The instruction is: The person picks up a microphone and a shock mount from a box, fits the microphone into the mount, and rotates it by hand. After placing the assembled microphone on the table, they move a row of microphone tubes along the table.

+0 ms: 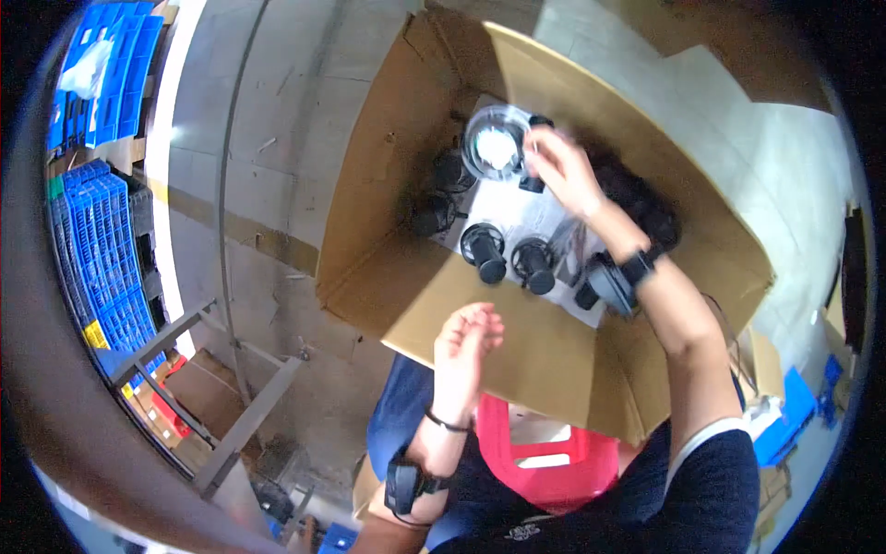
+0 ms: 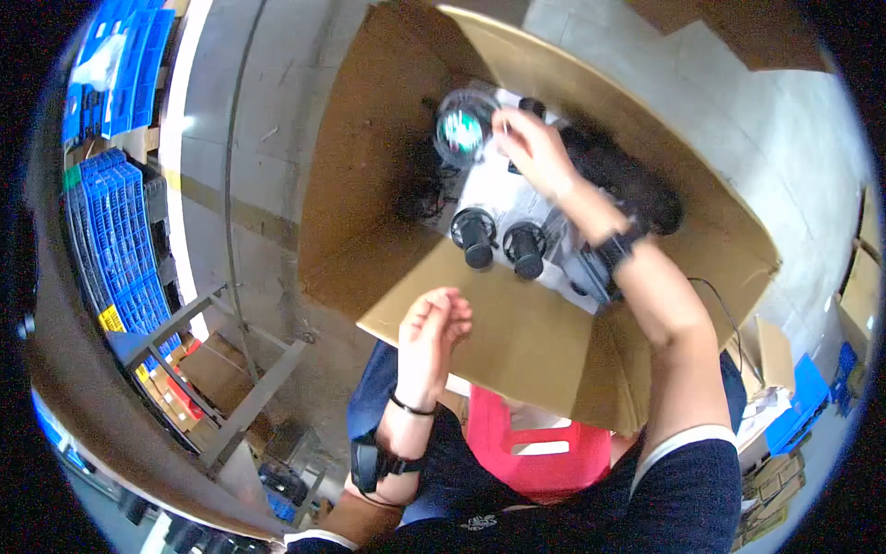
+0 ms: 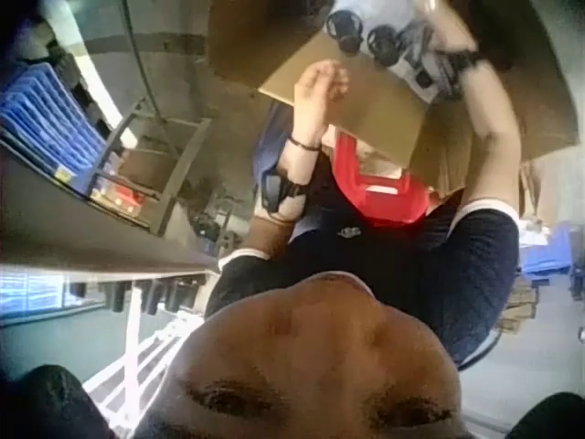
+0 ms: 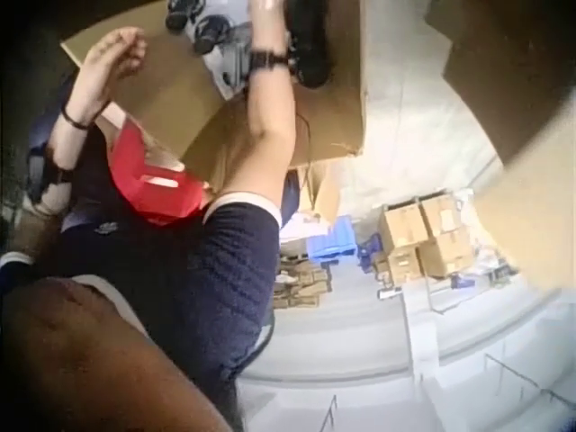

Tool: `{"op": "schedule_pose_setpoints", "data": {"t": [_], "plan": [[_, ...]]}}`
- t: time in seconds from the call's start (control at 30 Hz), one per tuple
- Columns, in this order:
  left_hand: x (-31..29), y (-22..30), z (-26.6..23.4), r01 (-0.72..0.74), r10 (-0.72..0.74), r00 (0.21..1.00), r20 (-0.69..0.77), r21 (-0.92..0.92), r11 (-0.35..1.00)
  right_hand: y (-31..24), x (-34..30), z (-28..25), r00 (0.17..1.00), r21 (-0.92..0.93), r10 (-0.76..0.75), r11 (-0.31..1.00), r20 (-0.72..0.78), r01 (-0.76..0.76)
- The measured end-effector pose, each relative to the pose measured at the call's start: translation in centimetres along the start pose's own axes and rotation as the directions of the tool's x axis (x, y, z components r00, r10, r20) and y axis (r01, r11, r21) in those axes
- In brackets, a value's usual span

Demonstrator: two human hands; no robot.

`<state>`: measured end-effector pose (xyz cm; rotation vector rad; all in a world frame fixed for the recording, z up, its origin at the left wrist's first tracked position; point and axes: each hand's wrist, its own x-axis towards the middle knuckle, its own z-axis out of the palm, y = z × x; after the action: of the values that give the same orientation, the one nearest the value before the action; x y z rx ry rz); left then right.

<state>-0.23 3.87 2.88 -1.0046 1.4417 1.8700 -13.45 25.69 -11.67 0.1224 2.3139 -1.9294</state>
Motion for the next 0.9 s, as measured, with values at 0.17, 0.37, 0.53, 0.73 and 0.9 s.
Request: {"op": "schedule_pose_setpoints", "data": {"t": [0.17,0.37,0.53,0.73,0.9], "plan": [[-1.8,0.5,1.0,0.235,-0.095,0.933,0.348,-0.386,0.892,-14.7,-12.7,-3.9,0.967,-0.184,-0.173,0.961,0.185,0.207],[-9.8,0.1,3.9,0.439,0.07,0.657,0.75,-0.457,0.773,-25.4,-23.9,-7.1,0.835,-0.367,-0.406,0.762,0.371,0.533],[-17.6,-0.9,3.1,0.002,0.405,0.582,0.705,-0.499,0.867,-28.1,-34.9,-6.2,0.971,-0.143,-0.228,0.966,-0.078,0.215],[-24.3,-1.9,0.7,-0.186,0.497,0.538,0.681,-0.478,0.858,-30.3,-40.8,-1.4,0.968,-0.057,-0.248,0.967,0.022,0.249],[-27.0,-3.7,-1.2,-0.201,0.521,0.625,0.582,-0.525,0.827,-29.0,-41.7,0.4,0.985,0.169,-0.17,0.971,-0.014,0.17]]}}
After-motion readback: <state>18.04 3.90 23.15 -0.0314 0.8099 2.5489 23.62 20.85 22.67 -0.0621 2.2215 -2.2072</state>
